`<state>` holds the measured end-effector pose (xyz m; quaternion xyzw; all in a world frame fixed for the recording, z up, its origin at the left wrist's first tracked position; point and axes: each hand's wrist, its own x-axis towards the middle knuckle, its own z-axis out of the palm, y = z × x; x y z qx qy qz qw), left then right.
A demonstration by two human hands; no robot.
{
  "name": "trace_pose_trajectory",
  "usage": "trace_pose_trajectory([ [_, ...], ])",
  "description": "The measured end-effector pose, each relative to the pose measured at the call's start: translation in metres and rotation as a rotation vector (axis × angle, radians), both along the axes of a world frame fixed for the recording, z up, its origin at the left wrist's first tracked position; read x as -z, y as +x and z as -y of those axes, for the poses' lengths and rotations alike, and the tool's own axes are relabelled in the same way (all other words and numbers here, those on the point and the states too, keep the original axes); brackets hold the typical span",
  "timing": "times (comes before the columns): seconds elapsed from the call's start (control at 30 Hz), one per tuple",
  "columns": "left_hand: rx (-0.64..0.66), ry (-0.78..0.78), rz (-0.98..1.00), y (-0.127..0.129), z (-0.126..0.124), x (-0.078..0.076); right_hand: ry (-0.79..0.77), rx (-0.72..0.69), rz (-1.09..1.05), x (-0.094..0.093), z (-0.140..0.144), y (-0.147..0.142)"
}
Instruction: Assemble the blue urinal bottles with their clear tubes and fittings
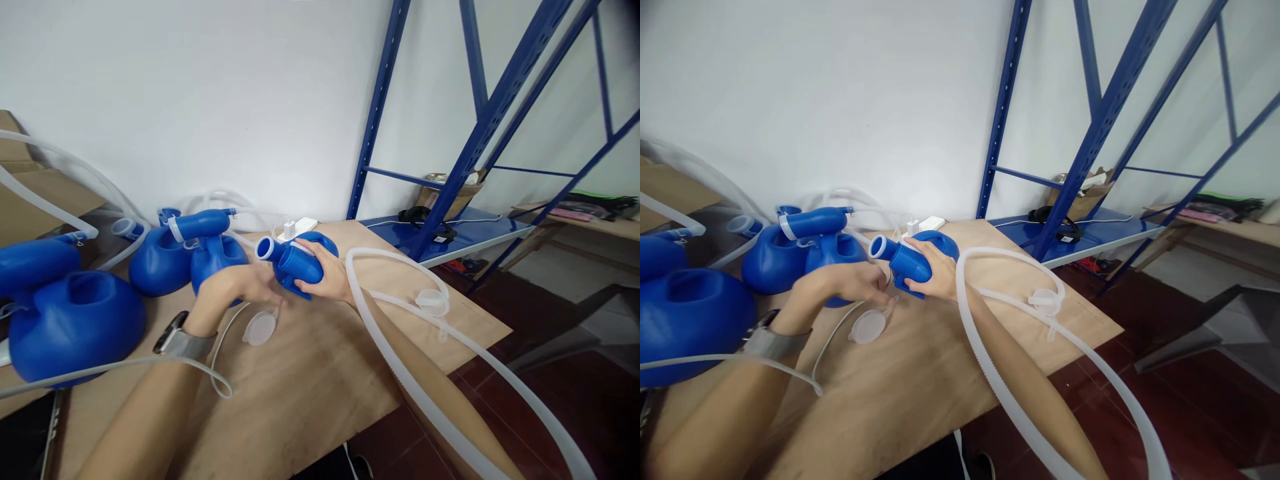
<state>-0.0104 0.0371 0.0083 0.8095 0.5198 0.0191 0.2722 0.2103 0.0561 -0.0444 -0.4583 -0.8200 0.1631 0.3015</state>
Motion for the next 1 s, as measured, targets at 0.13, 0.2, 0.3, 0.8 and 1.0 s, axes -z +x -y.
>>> trace_pose_trajectory([
  [0.13,0.04,0.245,0.107,-0.006,0.006,-0.028,0.038,-0.097,0.05,-0.001,0.002,0.0],
  [0.2,0.081,0.449,0.269,-0.003,0.005,-0.03,0.046,-0.124,0.061,-0.001,0.004,-0.001],
  [0.3,0.153,0.517,0.328,0.002,0.001,-0.026,0.024,-0.104,0.035,0.002,0.007,-0.002],
  [0.8,0.084,0.395,0.621,0.0,0.003,-0.023,0.093,0.015,-0.24,0.013,-0.003,0.002],
  [1.0,0.031,0.28,0.735,0.005,0.001,-0.016,0.157,0.0,-0.261,0.013,0.004,-0.002],
])
